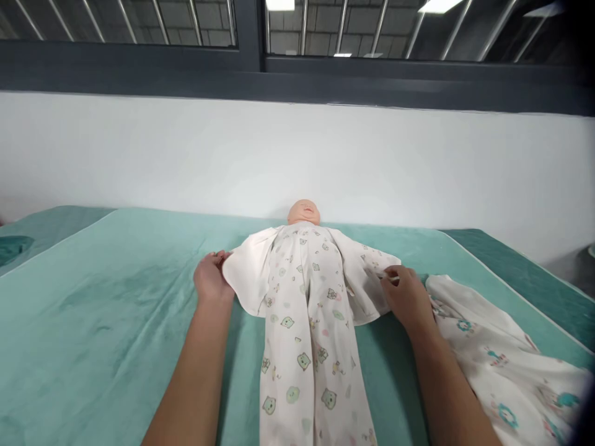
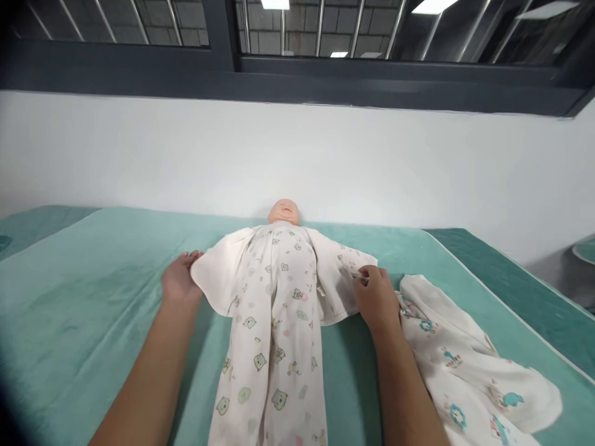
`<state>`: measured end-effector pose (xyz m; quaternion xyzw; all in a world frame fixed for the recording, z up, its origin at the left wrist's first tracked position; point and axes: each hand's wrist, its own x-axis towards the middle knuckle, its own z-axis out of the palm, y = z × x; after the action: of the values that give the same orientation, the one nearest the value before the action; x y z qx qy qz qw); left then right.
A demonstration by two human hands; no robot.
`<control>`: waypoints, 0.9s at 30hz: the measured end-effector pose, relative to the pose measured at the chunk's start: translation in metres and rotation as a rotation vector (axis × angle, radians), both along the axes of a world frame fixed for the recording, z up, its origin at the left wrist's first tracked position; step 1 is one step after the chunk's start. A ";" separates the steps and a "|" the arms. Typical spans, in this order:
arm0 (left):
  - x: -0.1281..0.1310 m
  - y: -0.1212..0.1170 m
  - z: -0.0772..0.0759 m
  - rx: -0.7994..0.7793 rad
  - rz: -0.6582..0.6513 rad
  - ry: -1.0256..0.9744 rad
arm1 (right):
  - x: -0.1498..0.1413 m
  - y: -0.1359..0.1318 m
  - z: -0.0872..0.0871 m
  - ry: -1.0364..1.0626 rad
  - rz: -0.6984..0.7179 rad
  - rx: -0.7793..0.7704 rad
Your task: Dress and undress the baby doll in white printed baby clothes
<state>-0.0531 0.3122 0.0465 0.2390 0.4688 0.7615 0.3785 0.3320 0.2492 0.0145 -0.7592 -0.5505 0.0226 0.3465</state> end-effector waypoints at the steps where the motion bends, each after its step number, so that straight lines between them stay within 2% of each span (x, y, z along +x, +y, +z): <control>1: 0.002 0.000 0.003 0.008 0.069 0.016 | -0.006 0.000 0.001 0.016 0.021 0.101; 3: 0.011 0.003 0.009 0.061 0.135 0.251 | -0.025 0.000 0.007 0.077 0.106 0.260; 5: 0.026 0.007 0.012 0.137 0.037 0.699 | -0.048 0.002 0.018 0.167 0.240 0.332; 7: 0.043 0.015 0.009 0.162 -0.120 1.158 | -0.075 0.007 0.032 0.236 0.399 0.333; 8: 0.050 0.019 0.006 0.142 -0.167 1.315 | -0.088 0.012 0.040 0.245 0.477 0.322; 11: 0.062 0.028 -0.004 0.013 -0.135 1.590 | -0.131 0.039 0.065 0.143 0.659 0.272; 14: 0.058 0.035 -0.009 -0.097 -0.061 1.710 | -0.171 0.075 0.084 -0.073 0.721 0.158; 17: 0.043 0.042 -0.005 -0.252 -0.075 1.731 | -0.195 0.100 0.088 -0.371 0.750 0.021; 21: 0.024 0.049 -0.003 -0.420 -0.092 1.627 | -0.197 0.103 0.084 -0.593 0.723 -0.080; 24: 0.021 0.048 -0.006 -0.431 -0.080 1.604 | -0.200 0.103 0.088 -0.680 0.712 -0.144; 27: 0.022 0.046 -0.009 -0.428 -0.073 1.593 | -0.220 0.116 0.093 -0.781 0.716 -0.285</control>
<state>-0.0306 0.3585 0.0377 0.6452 0.7236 0.2451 -0.0054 0.1125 0.3651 0.1074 -0.5157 -0.8537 -0.0699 -0.0194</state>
